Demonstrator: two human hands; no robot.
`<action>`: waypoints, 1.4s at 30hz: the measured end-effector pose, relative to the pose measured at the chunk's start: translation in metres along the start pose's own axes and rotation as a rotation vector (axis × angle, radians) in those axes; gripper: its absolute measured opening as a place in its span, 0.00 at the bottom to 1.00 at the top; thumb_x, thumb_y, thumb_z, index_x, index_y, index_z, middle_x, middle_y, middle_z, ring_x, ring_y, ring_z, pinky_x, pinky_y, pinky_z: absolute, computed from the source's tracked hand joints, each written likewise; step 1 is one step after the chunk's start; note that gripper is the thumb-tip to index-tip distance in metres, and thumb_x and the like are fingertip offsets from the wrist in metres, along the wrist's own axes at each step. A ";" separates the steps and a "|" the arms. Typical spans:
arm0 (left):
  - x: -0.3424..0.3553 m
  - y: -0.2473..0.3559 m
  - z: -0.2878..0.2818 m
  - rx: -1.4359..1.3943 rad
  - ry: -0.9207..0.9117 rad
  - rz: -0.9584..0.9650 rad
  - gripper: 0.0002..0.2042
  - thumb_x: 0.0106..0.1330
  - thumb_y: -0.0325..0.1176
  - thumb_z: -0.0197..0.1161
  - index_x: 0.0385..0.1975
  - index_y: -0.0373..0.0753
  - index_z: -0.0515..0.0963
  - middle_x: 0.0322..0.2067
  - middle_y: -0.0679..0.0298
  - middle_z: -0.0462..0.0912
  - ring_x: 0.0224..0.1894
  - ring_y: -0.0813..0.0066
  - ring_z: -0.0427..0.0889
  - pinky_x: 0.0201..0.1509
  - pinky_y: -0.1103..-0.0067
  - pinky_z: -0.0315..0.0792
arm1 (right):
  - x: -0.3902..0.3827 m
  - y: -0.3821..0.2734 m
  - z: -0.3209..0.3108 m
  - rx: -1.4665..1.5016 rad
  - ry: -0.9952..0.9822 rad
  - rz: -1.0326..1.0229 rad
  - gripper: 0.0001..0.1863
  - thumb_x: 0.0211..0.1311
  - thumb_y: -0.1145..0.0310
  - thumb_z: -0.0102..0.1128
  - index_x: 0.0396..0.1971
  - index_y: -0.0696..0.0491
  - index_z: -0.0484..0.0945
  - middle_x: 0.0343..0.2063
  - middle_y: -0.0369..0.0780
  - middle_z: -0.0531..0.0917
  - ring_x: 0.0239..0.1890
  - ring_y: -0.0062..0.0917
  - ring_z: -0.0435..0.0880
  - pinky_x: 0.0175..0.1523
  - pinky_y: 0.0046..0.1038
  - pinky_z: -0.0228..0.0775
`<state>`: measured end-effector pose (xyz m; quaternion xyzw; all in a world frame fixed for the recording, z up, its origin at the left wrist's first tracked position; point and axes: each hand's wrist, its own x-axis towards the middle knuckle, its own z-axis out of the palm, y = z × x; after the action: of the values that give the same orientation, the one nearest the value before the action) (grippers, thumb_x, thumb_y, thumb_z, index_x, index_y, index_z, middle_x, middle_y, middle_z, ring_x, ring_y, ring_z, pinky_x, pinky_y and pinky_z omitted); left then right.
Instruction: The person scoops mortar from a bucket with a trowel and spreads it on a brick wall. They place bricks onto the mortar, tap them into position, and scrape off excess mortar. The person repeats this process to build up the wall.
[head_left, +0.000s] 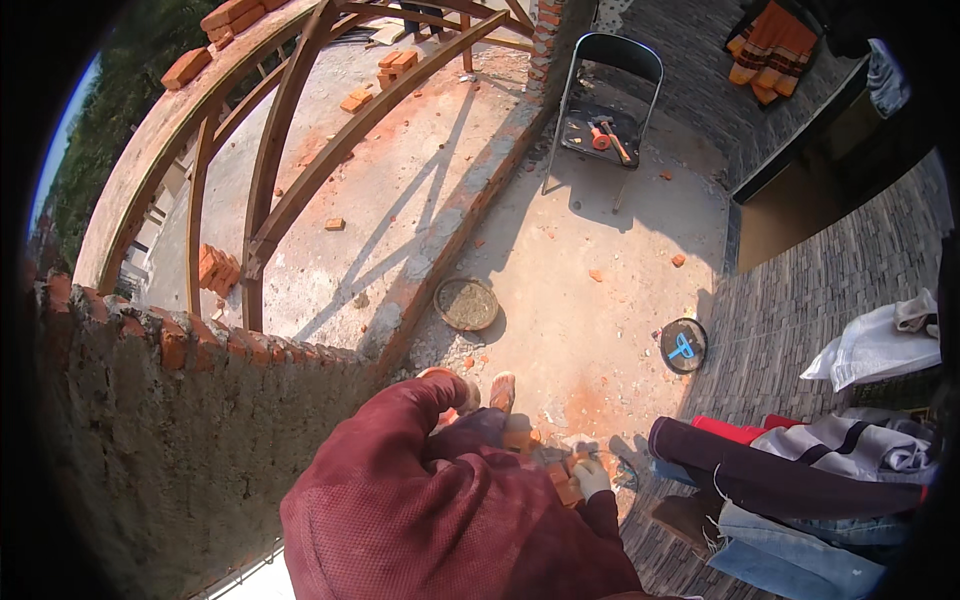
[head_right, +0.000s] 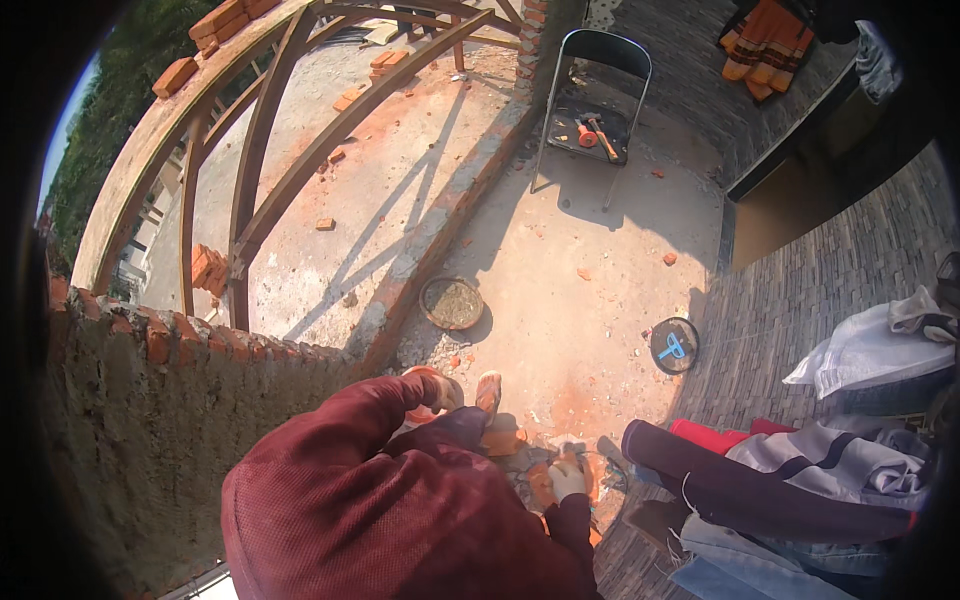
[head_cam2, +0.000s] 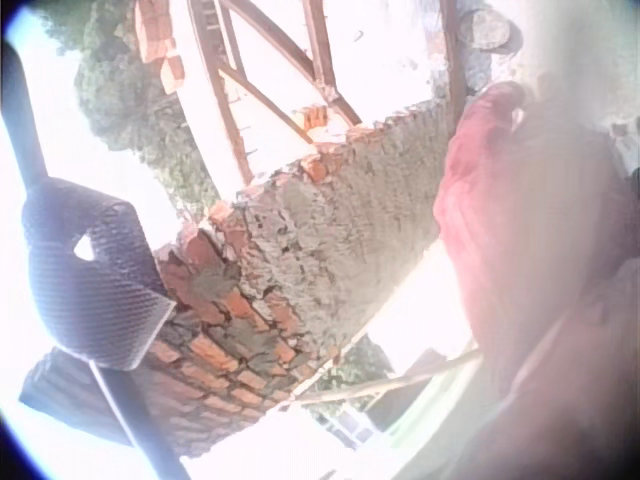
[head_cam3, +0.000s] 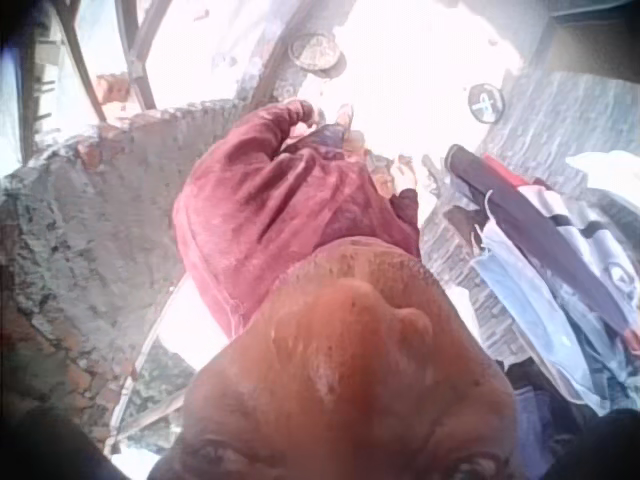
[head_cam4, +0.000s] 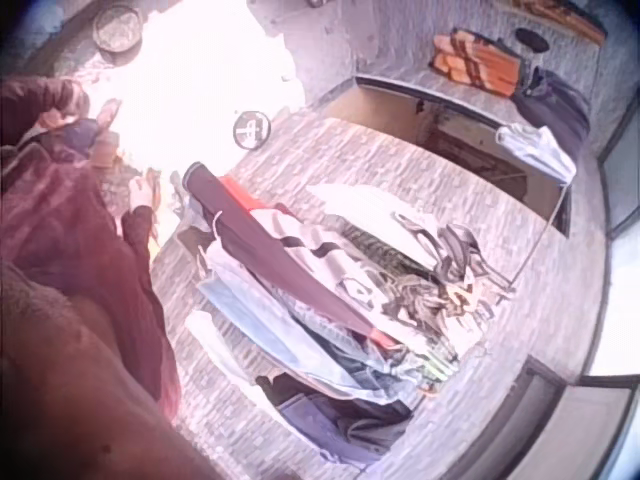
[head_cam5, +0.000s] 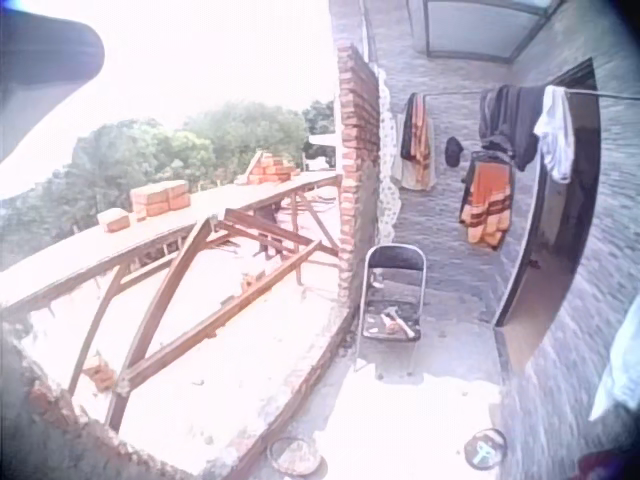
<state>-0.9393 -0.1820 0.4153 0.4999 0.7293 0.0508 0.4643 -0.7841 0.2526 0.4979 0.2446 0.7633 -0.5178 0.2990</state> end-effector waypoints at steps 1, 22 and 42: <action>0.001 -0.005 -0.050 -0.607 0.256 -0.219 0.18 0.67 0.34 0.62 0.56 0.46 0.83 0.47 0.60 0.89 0.51 0.64 0.86 0.56 0.67 0.78 | 0.029 -0.022 -0.015 -0.056 -0.016 0.018 0.16 0.65 0.67 0.65 0.50 0.57 0.85 0.35 0.42 0.87 0.30 0.26 0.86 0.38 0.29 0.80; -0.088 -0.122 -0.221 -1.437 0.979 -1.080 0.22 0.73 0.43 0.61 0.59 0.36 0.80 0.51 0.56 0.87 0.53 0.66 0.85 0.60 0.70 0.76 | 0.535 -0.457 -0.190 -0.333 -0.214 0.059 0.12 0.65 0.61 0.70 0.37 0.55 0.84 0.30 0.40 0.88 0.30 0.28 0.86 0.34 0.37 0.80; -0.112 -0.314 -0.311 -1.449 1.487 -1.337 0.23 0.71 0.44 0.62 0.60 0.36 0.79 0.52 0.54 0.87 0.56 0.63 0.85 0.62 0.72 0.75 | 0.411 -1.395 0.224 -1.114 0.089 -2.191 0.18 0.63 0.75 0.56 0.52 0.49 0.84 0.51 0.46 0.85 0.53 0.43 0.85 0.59 0.43 0.77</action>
<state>-1.3721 -0.3028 0.4919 -0.4939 0.7317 0.4679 0.0416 -1.9801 -0.4105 1.0411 -0.6689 0.6919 -0.0898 -0.2564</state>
